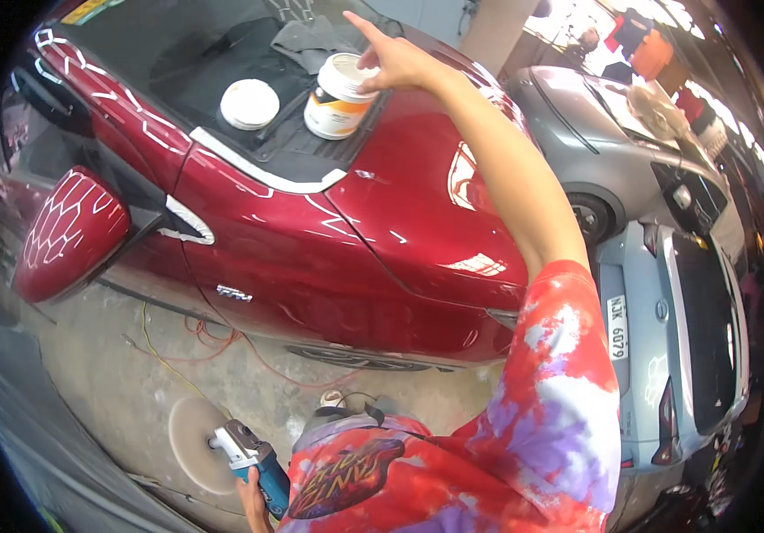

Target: The person polishes the hood of a red car using a power buffer, moving the buffer across the surface in overlapping passes and then wiping the polished area by hand.

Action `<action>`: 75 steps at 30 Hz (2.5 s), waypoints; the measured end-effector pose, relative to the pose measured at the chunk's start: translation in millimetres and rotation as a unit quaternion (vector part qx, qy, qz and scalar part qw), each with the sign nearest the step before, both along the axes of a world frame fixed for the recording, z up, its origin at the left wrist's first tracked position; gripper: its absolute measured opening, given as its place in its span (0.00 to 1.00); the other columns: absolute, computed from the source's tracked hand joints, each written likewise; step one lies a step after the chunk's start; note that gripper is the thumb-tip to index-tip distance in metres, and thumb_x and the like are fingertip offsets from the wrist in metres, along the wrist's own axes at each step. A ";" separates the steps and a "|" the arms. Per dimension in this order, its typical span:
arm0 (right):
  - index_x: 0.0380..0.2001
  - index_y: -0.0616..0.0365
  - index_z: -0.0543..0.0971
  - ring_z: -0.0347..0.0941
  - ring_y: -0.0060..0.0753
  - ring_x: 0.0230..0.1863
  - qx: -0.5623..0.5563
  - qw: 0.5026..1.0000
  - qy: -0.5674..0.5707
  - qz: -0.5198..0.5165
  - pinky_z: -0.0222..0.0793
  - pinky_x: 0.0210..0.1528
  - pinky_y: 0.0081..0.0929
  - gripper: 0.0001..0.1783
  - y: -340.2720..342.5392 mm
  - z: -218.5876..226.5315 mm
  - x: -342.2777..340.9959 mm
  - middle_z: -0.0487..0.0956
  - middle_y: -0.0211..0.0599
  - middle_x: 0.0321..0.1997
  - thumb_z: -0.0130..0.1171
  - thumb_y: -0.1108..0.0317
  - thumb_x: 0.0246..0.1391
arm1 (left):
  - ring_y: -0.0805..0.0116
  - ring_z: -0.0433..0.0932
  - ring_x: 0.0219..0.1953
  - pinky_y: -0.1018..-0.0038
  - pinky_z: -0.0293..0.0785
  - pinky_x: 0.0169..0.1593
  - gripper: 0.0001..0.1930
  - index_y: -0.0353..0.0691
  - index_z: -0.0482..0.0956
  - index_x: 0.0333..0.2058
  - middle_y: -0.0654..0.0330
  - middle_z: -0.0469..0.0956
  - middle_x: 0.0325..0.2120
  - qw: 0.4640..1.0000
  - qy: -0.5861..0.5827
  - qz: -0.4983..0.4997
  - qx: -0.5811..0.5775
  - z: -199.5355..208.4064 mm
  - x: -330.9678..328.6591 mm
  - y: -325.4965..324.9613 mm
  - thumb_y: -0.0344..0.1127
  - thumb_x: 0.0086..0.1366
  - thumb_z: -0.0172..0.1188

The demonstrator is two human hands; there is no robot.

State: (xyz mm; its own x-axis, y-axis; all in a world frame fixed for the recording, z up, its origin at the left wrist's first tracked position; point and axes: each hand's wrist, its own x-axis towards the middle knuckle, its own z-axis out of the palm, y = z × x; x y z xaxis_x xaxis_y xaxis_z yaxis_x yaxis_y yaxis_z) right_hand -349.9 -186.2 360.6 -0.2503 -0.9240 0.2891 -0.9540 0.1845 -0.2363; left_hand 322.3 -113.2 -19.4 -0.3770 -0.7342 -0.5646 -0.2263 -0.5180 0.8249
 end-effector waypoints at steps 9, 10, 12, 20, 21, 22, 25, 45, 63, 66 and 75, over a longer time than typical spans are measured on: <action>0.73 0.36 0.36 0.65 0.58 0.64 0.058 0.996 0.040 0.057 0.62 0.66 0.42 0.69 -29.2 -43.2 -1.0 0.62 0.59 0.68 0.71 0.78 0.36 | 0.66 0.76 0.45 0.70 0.72 0.49 0.32 0.28 0.71 0.55 0.54 0.77 0.47 0.993 -0.067 0.029 0.089 -70.4 -6.2 30.7 0.52 0.65 0.60; 0.73 0.37 0.36 0.63 0.58 0.65 0.065 0.995 0.036 0.060 0.61 0.67 0.41 0.68 -31.0 -42.8 -2.9 0.61 0.60 0.69 0.71 0.78 0.37 | 0.66 0.76 0.45 0.70 0.72 0.49 0.33 0.28 0.71 0.55 0.53 0.77 0.47 0.993 -0.062 0.048 0.092 -73.5 -9.3 33.7 0.54 0.65 0.60; 0.73 0.38 0.36 0.62 0.57 0.67 0.074 0.995 0.032 0.059 0.60 0.67 0.41 0.68 -31.2 -41.1 -6.8 0.59 0.61 0.69 0.70 0.78 0.38 | 0.67 0.76 0.42 0.71 0.72 0.46 0.34 0.28 0.71 0.55 0.54 0.77 0.45 0.993 -0.017 0.064 0.095 -76.8 -14.9 33.7 0.56 0.65 0.58; 0.73 0.40 0.33 0.65 0.58 0.64 0.080 0.995 0.024 0.046 0.61 0.66 0.39 0.68 -38.2 -40.4 -10.2 0.61 0.60 0.68 0.71 0.75 0.39 | 0.67 0.76 0.43 0.70 0.73 0.46 0.34 0.26 0.71 0.54 0.53 0.77 0.45 0.990 -0.041 0.011 0.131 -81.6 -22.3 23.3 0.55 0.65 0.59; 0.73 0.41 0.33 0.65 0.58 0.64 0.063 0.997 0.011 0.051 0.61 0.66 0.39 0.68 -36.8 -42.1 -11.8 0.62 0.60 0.68 0.71 0.75 0.39 | 0.66 0.76 0.43 0.70 0.73 0.47 0.35 0.26 0.70 0.55 0.52 0.77 0.45 0.991 -0.030 0.003 0.132 -82.7 -22.3 22.6 0.55 0.64 0.60; 0.73 0.42 0.33 0.66 0.59 0.63 0.042 0.997 0.023 0.055 0.61 0.66 0.40 0.70 -33.5 -44.7 -13.2 0.65 0.59 0.66 0.72 0.75 0.37 | 0.66 0.76 0.43 0.70 0.73 0.47 0.35 0.26 0.70 0.55 0.52 0.77 0.45 0.991 -0.032 -0.003 0.133 -83.7 -22.6 22.2 0.55 0.64 0.60; 0.72 0.44 0.32 0.64 0.56 0.66 0.060 0.998 -0.001 0.029 0.63 0.66 0.39 0.70 -26.2 -40.6 -8.0 0.63 0.60 0.67 0.73 0.75 0.37 | 0.65 0.76 0.43 0.69 0.73 0.48 0.36 0.26 0.70 0.55 0.52 0.77 0.46 0.990 -0.055 -0.025 0.129 -84.6 -24.6 20.2 0.55 0.64 0.60; 0.70 0.52 0.55 0.75 0.48 0.48 -0.060 0.989 -0.105 -0.081 0.66 0.59 0.37 0.33 238.1 -150.8 77.6 0.79 0.47 0.50 0.47 0.69 0.62 | 0.68 0.79 0.41 0.71 0.75 0.46 0.34 0.30 0.74 0.52 0.54 0.79 0.43 0.973 -0.096 -0.123 0.171 -108.3 -70.1 12.7 0.58 0.62 0.62; 0.70 0.51 0.56 0.77 0.29 0.42 -0.238 0.902 -0.161 -0.321 0.69 0.52 0.27 0.30 527.4 -292.9 -69.7 0.83 0.41 0.46 0.46 0.59 0.68 | 0.61 0.78 0.48 0.67 0.72 0.52 0.46 0.24 0.74 0.54 0.48 0.79 0.47 0.950 -0.268 -0.158 0.019 -99.3 -206.9 191.7 0.66 0.53 0.65; 0.71 0.48 0.56 0.78 0.27 0.47 -0.325 0.817 -0.450 -0.156 0.69 0.51 0.26 0.30 551.9 -287.6 -57.7 0.82 0.41 0.46 0.46 0.60 0.68 | 0.57 0.79 0.48 0.65 0.73 0.52 0.49 0.24 0.76 0.51 0.44 0.80 0.45 0.926 -0.343 -0.157 -0.008 -92.7 -214.1 223.2 0.70 0.48 0.66; 0.69 0.56 0.57 0.73 0.47 0.57 -0.268 0.912 -0.232 -0.207 0.65 0.61 0.39 0.35 509.7 -257.4 30.9 0.78 0.50 0.54 0.55 0.68 0.60 | 0.57 0.81 0.41 0.65 0.75 0.48 0.50 0.25 0.80 0.44 0.44 0.82 0.39 0.917 -0.375 -0.136 -0.016 -110.0 -177.1 280.4 0.75 0.44 0.65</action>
State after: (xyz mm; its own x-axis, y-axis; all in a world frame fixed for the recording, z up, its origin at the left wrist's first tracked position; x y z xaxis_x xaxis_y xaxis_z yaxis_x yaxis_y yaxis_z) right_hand -319.0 323.6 103.2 -0.7551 -0.4806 0.4459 -0.6040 0.2455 -0.7583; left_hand 145.2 167.2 -129.4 -0.0632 -0.6920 -0.7191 -0.8533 -0.3362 0.3986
